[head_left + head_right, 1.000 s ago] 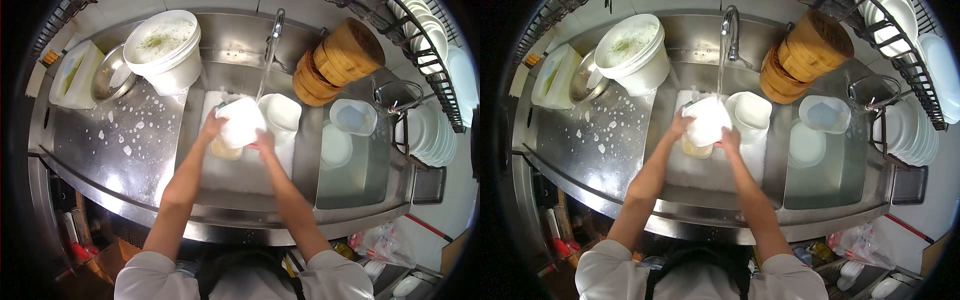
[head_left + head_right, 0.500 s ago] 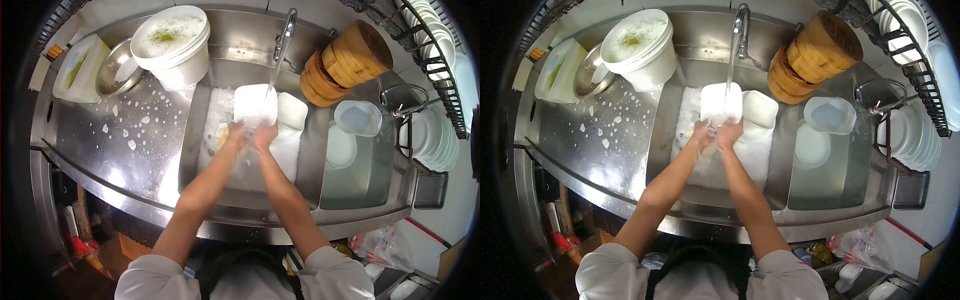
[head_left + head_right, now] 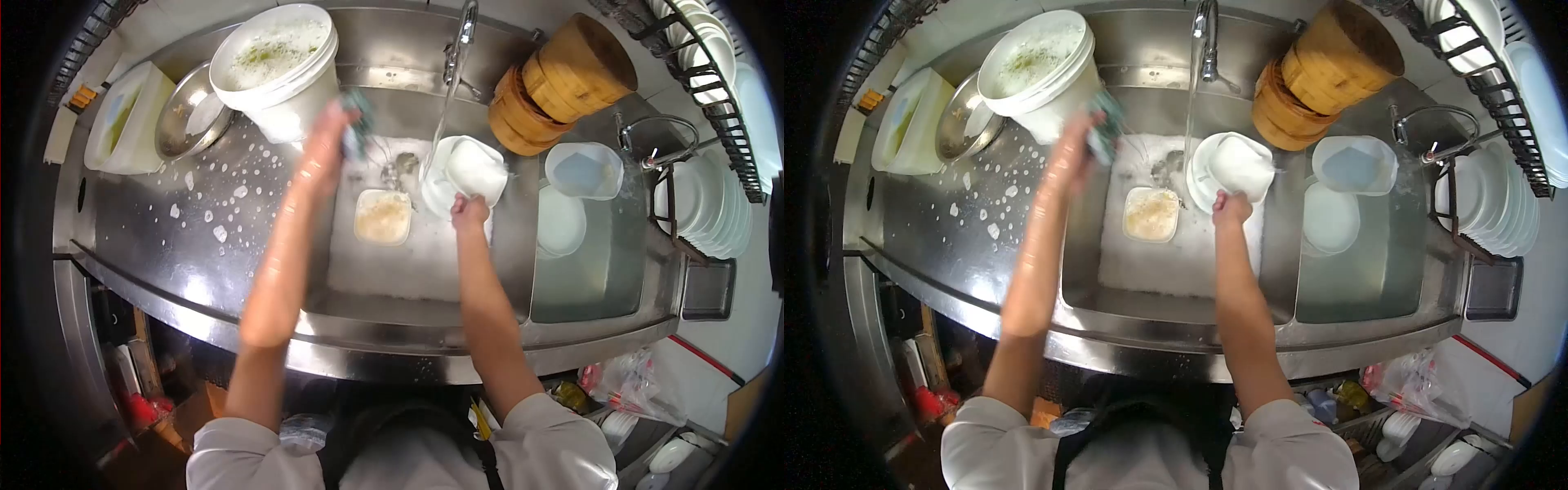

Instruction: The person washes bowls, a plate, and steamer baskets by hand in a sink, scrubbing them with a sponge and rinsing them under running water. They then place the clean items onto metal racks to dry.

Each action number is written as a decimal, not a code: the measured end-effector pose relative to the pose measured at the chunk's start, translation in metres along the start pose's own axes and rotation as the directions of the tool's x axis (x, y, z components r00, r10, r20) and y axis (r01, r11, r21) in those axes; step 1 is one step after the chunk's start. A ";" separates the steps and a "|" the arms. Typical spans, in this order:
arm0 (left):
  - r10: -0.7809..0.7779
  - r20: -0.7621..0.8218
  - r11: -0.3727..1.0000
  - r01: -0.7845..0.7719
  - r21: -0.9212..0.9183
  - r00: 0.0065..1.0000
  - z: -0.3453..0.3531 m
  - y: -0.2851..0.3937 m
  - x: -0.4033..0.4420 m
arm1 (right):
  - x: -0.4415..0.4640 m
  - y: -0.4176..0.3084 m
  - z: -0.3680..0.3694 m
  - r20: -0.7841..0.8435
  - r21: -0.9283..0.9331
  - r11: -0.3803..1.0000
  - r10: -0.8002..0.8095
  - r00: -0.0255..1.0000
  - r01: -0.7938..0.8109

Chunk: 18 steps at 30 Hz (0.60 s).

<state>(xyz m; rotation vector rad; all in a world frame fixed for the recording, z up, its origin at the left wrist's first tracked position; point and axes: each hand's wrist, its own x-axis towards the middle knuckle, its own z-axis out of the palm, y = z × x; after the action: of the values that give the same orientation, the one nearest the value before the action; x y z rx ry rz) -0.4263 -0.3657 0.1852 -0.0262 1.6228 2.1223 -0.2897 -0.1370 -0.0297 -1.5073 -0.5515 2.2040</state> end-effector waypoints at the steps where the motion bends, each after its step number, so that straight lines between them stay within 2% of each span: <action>1: 0.312 -0.012 0.895 -0.290 0.338 0.950 -0.010 0.037 -0.002 | 0.018 -0.002 0.000 -0.012 0.040 0.997 0.064 0.998 -0.064; 2: 0.468 0.084 0.773 -0.453 0.444 0.880 -0.022 0.069 0.006 | 0.023 -0.004 0.003 0.011 0.061 0.996 0.070 0.997 -0.071; 3: 0.628 0.125 0.624 -0.594 0.507 0.768 -0.026 0.096 0.016 | 0.024 -0.008 0.008 0.035 0.080 0.994 0.075 0.997 -0.077; 4: 0.685 0.133 0.494 -0.591 0.637 0.716 -0.029 0.123 0.023 | 0.022 -0.007 0.012 0.060 0.099 0.992 0.079 0.995 -0.084; 5: 0.710 0.141 0.415 -0.571 0.709 0.690 -0.032 0.140 0.034 | 0.016 0.002 0.012 0.108 0.036 0.999 0.019 0.994 -0.023; 6: 0.785 0.144 0.240 -0.510 0.826 0.602 -0.032 0.146 0.050 | 0.007 0.016 0.012 0.159 -0.024 0.999 -0.038 0.987 0.043; 7: 0.653 0.224 0.196 -0.447 0.873 0.723 -0.044 0.148 0.076 | -0.002 0.032 0.012 0.215 -0.079 0.991 -0.093 0.972 0.112; 8: 0.494 0.277 0.137 -0.389 0.911 0.824 -0.066 0.147 0.107 | -0.002 0.055 0.006 0.243 -0.263 0.944 -0.134 0.961 0.199; 9: 0.315 0.304 0.064 -0.340 0.938 0.899 -0.086 0.141 0.130 | 0.036 0.094 -0.013 0.252 -0.713 0.599 -0.265 0.931 0.364; 10: 0.284 0.330 -0.060 -0.327 0.943 0.900 -0.103 0.126 0.148 | 0.068 0.127 -0.026 0.335 -0.926 0.048 -0.360 0.871 0.376; 12: 0.213 0.366 -0.301 -0.296 0.907 0.906 -0.130 0.096 0.173 | 0.040 0.140 -0.029 0.391 -0.912 -0.202 -0.175 0.904 0.356; 13: 0.172 0.231 -0.113 -0.214 0.970 0.958 -0.130 0.098 0.177 | 0.030 0.144 -0.030 0.395 -0.879 -0.323 -0.078 0.915 0.352; 15: 0.003 -0.031 0.256 0.029 0.966 1.000 -0.130 0.102 0.176 | 0.025 0.142 -0.022 0.423 -0.864 -0.310 -0.024 0.906 0.396; 16: -0.204 0.081 -0.155 -0.114 0.981 0.976 -0.109 0.120 0.159 | 0.023 0.136 -0.017 0.438 -0.855 -0.308 -0.001 0.899 0.417; 18: -0.061 0.132 -0.199 -0.141 0.970 0.989 -0.095 0.117 0.147 | 0.010 0.116 0.007 0.598 -0.727 -0.443 -0.033 0.801 0.525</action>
<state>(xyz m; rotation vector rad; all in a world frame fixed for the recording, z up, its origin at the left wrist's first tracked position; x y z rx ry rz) -0.6250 -0.4241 0.2201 0.6924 2.7156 0.1058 -0.3126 -0.2292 -0.0970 -0.9102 -3.1727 0.9233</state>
